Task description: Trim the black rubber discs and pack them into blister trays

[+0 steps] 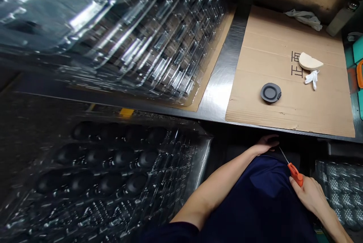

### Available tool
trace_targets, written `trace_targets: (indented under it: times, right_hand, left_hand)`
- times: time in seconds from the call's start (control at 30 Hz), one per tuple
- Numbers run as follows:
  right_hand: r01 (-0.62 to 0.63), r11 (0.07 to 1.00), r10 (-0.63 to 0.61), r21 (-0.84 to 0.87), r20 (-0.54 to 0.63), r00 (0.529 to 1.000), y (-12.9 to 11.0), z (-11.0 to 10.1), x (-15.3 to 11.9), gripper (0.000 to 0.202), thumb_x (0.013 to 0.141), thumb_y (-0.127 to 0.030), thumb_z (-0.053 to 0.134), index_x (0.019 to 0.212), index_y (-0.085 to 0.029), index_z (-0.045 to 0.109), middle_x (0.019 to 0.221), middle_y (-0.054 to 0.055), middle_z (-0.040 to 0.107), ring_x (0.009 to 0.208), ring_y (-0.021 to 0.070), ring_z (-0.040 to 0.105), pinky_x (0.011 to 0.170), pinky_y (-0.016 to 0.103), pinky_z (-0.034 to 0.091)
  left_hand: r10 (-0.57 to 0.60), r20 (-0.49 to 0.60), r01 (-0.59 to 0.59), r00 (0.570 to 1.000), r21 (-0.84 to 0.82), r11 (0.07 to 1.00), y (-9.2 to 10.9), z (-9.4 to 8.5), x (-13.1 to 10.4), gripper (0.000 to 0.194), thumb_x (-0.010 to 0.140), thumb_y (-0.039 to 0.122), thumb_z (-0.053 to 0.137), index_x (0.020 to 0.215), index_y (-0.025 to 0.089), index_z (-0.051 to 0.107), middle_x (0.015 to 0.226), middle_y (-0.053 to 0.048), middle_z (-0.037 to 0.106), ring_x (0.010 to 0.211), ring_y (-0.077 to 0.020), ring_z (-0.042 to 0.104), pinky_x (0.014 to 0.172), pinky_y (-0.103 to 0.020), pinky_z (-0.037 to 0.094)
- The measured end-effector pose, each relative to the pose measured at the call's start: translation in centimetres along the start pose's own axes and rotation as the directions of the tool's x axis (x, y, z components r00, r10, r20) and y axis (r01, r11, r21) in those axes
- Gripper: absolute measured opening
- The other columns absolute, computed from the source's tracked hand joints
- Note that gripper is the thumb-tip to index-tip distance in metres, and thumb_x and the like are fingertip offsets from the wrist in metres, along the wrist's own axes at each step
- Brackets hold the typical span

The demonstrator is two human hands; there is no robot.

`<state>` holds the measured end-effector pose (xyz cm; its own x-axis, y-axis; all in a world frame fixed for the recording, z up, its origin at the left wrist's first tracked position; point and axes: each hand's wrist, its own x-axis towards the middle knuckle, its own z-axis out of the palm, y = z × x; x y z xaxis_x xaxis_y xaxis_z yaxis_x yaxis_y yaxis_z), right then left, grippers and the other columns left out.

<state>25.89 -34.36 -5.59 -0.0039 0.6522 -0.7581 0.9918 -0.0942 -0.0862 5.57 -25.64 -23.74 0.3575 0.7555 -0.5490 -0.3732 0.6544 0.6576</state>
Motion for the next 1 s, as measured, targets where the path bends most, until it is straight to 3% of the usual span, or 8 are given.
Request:
trace_targets:
  times: [0.2,0.33,0.47,0.67,0.87,1.0]
  right_hand:
    - [-0.006,1.0,0.006,-0.03,-0.005,1.0,-0.4,-0.9,0.3,0.047,0.103,-0.057,0.035,0.094,-0.026,0.07,0.087,0.008,0.075,0.091,0.0324,0.073,0.071,0.034,0.043]
    - [-0.024,0.999,0.023,-0.024,-0.019,1.0,-0.7,-0.9,0.4,0.049,0.104,-0.057,0.034,0.098,-0.025,0.07,0.088,0.009,0.075,0.092,0.0328,0.073,0.073,0.034,0.044]
    - [0.019,0.998,-0.02,-0.062,-0.005,1.0,-1.3,-0.2,0.5,0.048,0.104,-0.056,0.034,0.096,-0.024,0.07,0.088,0.01,0.075,0.091,0.0326,0.073,0.073,0.035,0.045]
    - [0.059,0.988,-0.06,-0.141,-0.002,0.998,-2.3,1.0,0.9,0.045,0.105,-0.049,0.034,0.097,-0.023,0.069,0.089,0.012,0.075,0.087,0.0334,0.074,0.074,0.037,0.046]
    - [0.026,0.993,-0.028,-0.117,-0.012,1.0,-1.8,1.4,1.1,0.045,0.105,-0.048,0.035,0.102,-0.02,0.07,0.092,0.014,0.076,0.09,0.0341,0.074,0.075,0.038,0.048]
    - [0.004,0.998,-0.007,-0.063,-0.039,0.999,-1.3,1.2,0.8,0.046,0.105,-0.05,0.036,0.1,-0.022,0.072,0.091,0.013,0.076,0.09,0.0336,0.074,0.075,0.036,0.047]
  left_hand:
    - [0.112,0.017,-0.113,0.994,0.15,0.982,0.4,0.2,-0.8,0.061,0.069,0.033,0.093,0.126,0.021,0.074,0.103,-0.009,0.074,0.087,-0.0192,0.069,0.092,-0.039,0.057]
    - [0.044,-0.041,-0.046,0.998,-0.036,0.998,0.3,0.1,-0.4,0.063,0.066,0.032,0.096,0.124,0.021,0.074,0.102,-0.008,0.073,0.087,-0.0193,0.069,0.085,-0.039,0.061]
    - [-0.143,-0.118,0.099,0.983,-0.318,0.943,0.5,-0.8,0.7,0.056,0.066,0.037,0.096,0.113,0.016,0.074,0.101,-0.01,0.071,0.088,-0.0227,0.07,0.075,-0.043,0.065]
    - [-0.239,-0.143,0.162,0.96,-0.412,0.897,0.6,-2.1,1.3,0.047,0.079,0.043,0.087,0.111,0.014,0.068,0.101,-0.011,0.069,0.092,-0.0246,0.071,0.08,-0.048,0.066]
    - [-0.215,-0.133,0.17,0.968,-0.287,0.943,0.4,-1.6,0.4,0.053,0.074,0.043,0.091,0.115,0.015,0.071,0.112,-0.013,0.069,0.098,-0.0255,0.068,0.08,-0.048,0.066]
    - [-0.089,-0.067,0.082,0.994,-0.103,0.991,-0.1,-1.0,-0.5,0.064,0.064,0.033,0.097,0.122,0.021,0.074,0.115,-0.01,0.071,0.096,-0.0211,0.068,0.085,-0.041,0.062]
